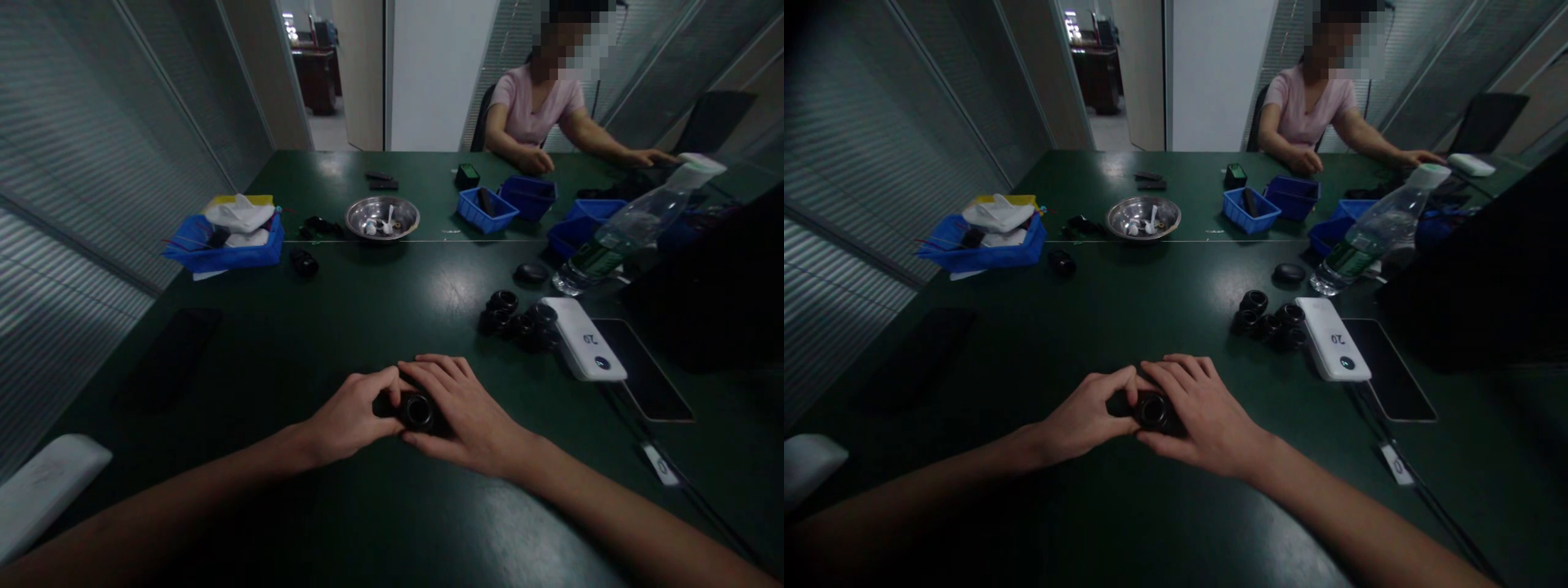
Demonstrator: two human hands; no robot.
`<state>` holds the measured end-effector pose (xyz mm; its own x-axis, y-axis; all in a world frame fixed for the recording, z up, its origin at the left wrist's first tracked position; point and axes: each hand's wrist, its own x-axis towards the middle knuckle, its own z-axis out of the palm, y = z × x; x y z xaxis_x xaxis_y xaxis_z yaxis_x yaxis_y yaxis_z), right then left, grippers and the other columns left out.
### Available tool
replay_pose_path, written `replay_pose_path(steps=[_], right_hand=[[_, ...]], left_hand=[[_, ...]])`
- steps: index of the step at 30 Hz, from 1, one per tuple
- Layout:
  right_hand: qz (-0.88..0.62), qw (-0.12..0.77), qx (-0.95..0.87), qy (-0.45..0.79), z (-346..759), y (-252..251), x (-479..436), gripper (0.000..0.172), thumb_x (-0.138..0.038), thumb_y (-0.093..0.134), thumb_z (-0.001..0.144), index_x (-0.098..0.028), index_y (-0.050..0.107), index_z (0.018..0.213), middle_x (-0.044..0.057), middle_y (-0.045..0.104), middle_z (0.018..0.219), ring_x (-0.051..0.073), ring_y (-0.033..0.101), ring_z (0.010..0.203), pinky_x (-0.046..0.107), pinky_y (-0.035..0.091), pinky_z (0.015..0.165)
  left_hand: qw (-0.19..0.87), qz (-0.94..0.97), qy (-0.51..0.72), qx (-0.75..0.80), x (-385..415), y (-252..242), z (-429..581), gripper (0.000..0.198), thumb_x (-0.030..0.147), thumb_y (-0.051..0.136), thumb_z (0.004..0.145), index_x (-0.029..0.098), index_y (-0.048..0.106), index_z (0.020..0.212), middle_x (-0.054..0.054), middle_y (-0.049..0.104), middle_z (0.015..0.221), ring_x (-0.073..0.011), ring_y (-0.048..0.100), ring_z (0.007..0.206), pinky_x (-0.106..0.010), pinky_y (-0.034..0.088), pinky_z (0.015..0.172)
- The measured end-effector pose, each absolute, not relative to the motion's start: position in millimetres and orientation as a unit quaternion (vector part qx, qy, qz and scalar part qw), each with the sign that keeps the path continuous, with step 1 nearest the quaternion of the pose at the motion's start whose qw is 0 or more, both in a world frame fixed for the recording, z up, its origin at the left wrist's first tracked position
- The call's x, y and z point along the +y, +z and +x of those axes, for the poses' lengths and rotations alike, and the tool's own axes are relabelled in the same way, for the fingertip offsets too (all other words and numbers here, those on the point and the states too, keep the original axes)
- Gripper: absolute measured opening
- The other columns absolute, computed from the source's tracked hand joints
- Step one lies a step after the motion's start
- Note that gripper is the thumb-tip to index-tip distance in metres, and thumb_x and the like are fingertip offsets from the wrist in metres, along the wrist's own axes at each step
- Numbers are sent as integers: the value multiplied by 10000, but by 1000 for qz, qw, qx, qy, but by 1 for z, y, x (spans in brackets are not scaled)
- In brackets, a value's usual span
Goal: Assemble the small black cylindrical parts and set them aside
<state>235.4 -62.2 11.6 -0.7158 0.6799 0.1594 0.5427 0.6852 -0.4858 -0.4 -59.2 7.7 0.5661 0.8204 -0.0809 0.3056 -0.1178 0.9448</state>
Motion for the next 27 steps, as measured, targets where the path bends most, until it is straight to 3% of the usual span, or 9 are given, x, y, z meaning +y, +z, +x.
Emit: replay_pose_path(steps=[7, 12, 15, 18, 23, 27], right_hand=[[-336, 168, -903, 208, 235, 13, -63, 743, -554, 652, 949, -168, 399, 1531, 171, 569, 1485, 369, 480, 1369, 556, 387, 1102], [-336, 168, -902, 213, 234, 13, -62, 736, -547, 667, 941, -184, 406, 1526, 157, 553, 1510, 366, 467, 1378, 550, 376, 1113], [-337, 171, -901, 214, 235, 12, -62, 791, -550, 670, 939, -178, 351, 1560, 163, 542, 1518, 364, 464, 1384, 553, 381, 1111], [-335, 172, -901, 215, 236, 11, -63, 796, -548, 666, 942, -192, 338, 1573, 160, 537, 1524, 368, 460, 1391, 561, 377, 1115], [-336, 174, -899, 220, 236, 11, -63, 769, -555, 653, 946, -190, 369, 1560, 171, 556, 1495, 377, 467, 1386, 573, 375, 1112], [-334, 173, -901, 214, 235, 10, -62, 773, -566, 670, 934, -172, 388, 1537, 165, 564, 1485, 362, 466, 1381, 554, 375, 1116]], left_hand=[[515, 715, 233, 412, -59, 8, -1, 260, 134, 784, 782, 196, 553, 884, 24, 685, 920, -160, 658, 853, -277, 491, 784], [535, 722, 246, 364, -57, 8, -1, 395, 128, 770, 815, 222, 632, 1173, -13, 730, 1161, -202, 683, 1104, -338, 503, 1001], [499, 755, 235, 354, -56, 6, -3, 422, 132, 742, 842, 246, 667, 1241, -27, 712, 1276, -222, 651, 1197, -381, 468, 1082], [485, 767, 231, 351, -56, 6, -4, 390, 138, 746, 842, 242, 684, 1213, -33, 711, 1280, -232, 641, 1207, -387, 465, 1077], [512, 731, 235, 385, -58, 11, -1, 252, 129, 785, 802, 196, 675, 1018, -9, 736, 1043, -194, 689, 980, -315, 516, 904], [525, 717, 231, 397, -58, 11, 0, 220, 165, 797, 808, 188, 644, 965, -7, 733, 994, -196, 693, 955, -313, 514, 872]])
